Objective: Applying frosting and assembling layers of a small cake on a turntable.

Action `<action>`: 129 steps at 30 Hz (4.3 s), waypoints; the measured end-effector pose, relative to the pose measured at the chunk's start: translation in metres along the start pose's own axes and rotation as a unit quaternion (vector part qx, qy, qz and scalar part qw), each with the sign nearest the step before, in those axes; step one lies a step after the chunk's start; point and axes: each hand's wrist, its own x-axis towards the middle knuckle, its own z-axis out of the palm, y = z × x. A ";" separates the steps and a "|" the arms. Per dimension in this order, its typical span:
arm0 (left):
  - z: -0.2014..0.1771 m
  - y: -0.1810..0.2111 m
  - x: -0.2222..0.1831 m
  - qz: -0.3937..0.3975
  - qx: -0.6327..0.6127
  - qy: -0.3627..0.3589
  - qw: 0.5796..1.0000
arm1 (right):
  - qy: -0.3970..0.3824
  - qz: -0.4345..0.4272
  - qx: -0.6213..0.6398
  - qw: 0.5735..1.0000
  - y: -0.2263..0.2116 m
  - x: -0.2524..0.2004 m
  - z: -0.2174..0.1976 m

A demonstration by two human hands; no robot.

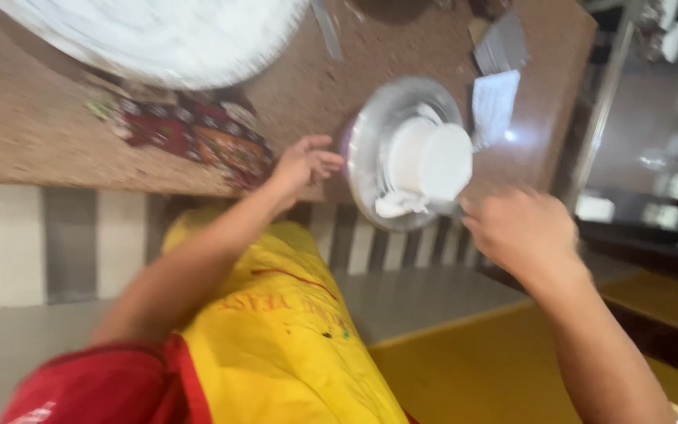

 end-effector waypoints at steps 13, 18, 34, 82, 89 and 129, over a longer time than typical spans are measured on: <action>-0.175 0.015 -0.011 0.271 -0.381 0.041 0.883 | 0.370 -0.089 0.595 0.708 -0.268 0.167 0.034; -0.166 0.039 -0.021 0.175 -0.355 0.132 0.909 | 0.279 -0.068 0.549 0.785 -0.251 0.120 0.076; 0.013 -0.069 -0.012 -0.023 0.083 0.068 0.994 | 0.329 0.253 0.791 0.449 -0.169 -0.030 0.273; 0.069 0.003 -0.049 -0.003 0.008 0.063 0.998 | 0.333 0.180 0.659 0.650 -0.152 -0.003 0.215; 0.059 -0.006 -0.043 -0.048 0.045 0.079 0.995 | 0.330 0.152 0.652 0.665 -0.149 -0.002 0.211; 0.064 -0.023 -0.069 -0.157 0.535 -0.063 0.828 | 0.173 0.119 0.934 0.288 -0.158 0.005 0.237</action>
